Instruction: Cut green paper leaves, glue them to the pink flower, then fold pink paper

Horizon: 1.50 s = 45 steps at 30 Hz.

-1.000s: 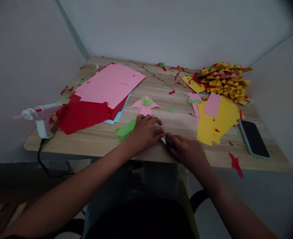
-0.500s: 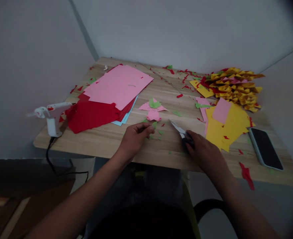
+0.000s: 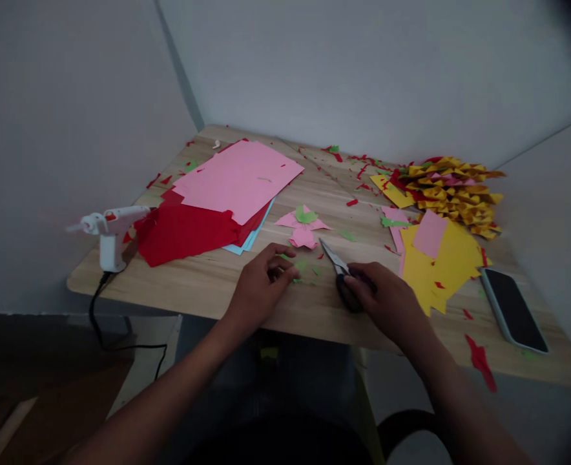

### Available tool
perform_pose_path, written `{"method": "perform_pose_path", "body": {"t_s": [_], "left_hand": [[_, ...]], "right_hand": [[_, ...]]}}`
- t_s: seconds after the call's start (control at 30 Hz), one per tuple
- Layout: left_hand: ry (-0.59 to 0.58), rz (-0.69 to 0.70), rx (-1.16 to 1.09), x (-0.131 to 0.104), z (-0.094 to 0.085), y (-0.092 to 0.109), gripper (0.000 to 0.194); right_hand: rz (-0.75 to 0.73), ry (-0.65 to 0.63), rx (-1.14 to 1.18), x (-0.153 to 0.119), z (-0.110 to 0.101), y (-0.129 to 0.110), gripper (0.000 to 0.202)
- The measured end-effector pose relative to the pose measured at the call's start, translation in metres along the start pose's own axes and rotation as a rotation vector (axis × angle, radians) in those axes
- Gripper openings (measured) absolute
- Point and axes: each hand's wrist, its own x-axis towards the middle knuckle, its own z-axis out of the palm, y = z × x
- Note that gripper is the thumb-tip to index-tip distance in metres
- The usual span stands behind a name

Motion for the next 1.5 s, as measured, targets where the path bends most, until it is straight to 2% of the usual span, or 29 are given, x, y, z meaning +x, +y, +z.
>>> {"method": "perform_pose_path", "body": {"t_s": [0.07, 0.13, 0.2, 0.27, 0.33, 0.4, 0.43, 0.47, 0.57, 0.67, 0.8, 0.93, 1.03, 1.13, 1.23, 1.5], "left_hand": [[-0.011, 0.024, 0.060, 0.001, 0.005, 0.002, 0.018], [-0.029, 0.059, 0.082, 0.002, 0.011, 0.004, 0.016], [-0.034, 0.093, 0.081, 0.007, 0.014, 0.005, 0.015], [-0.015, 0.136, 0.111, 0.018, 0.010, 0.005, 0.016], [0.053, 0.208, 0.238, 0.038, 0.002, 0.004, 0.015], [0.164, 0.310, 0.445, 0.068, -0.007, 0.000, 0.012], [0.185, 0.355, 0.531, 0.085, -0.011, -0.003, 0.012], [0.183, 0.390, 0.580, 0.103, -0.013, -0.008, 0.013], [0.066, 0.451, 0.628, 0.149, -0.012, -0.026, 0.016], [-0.011, 0.494, 0.763, 0.170, -0.005, -0.043, 0.019], [-0.010, 0.455, 0.851, 0.169, -0.005, -0.050, 0.023], [-0.040, 0.443, 0.868, 0.166, -0.009, -0.048, 0.025], [-0.035, 0.454, 0.884, 0.166, -0.009, -0.048, 0.024], [-0.032, 0.469, 0.894, 0.166, -0.008, -0.048, 0.027], [-0.030, 0.449, 0.904, 0.165, -0.008, -0.045, 0.019], [-0.018, 0.446, 0.863, 0.169, -0.008, -0.051, 0.014]], "right_hand": [[-0.032, 0.034, 0.281, 0.005, 0.004, -0.019, 0.035], [-0.047, 0.005, 0.508, 0.013, 0.010, -0.039, 0.030], [-0.064, 0.045, 0.656, 0.025, 0.017, -0.052, 0.023], [-0.088, 0.121, 0.724, 0.043, 0.022, -0.055, 0.021], [-0.123, 0.206, 0.692, 0.068, 0.025, -0.047, 0.020], [-0.156, 0.308, 0.561, 0.099, 0.029, -0.033, 0.020], [-0.156, 0.364, 0.499, 0.114, 0.031, -0.026, 0.019], [-0.155, 0.358, 0.460, 0.128, 0.034, -0.019, 0.018], [-0.168, 0.302, 0.389, 0.159, 0.046, -0.006, 0.016], [-0.178, 0.286, 0.334, 0.168, 0.056, -0.003, 0.016], [-0.184, 0.252, 0.283, 0.168, 0.063, 0.001, 0.015], [-0.115, 0.276, 0.386, 0.169, 0.064, 0.005, 0.016], [-0.133, 0.288, 0.447, 0.168, 0.064, 0.005, 0.019], [-0.158, 0.263, 0.376, 0.168, 0.064, 0.003, 0.017], [-0.132, 0.255, 0.340, 0.169, 0.064, 0.002, 0.015], [-0.074, 0.294, 0.607, 0.171, 0.068, 0.010, 0.016]]}}
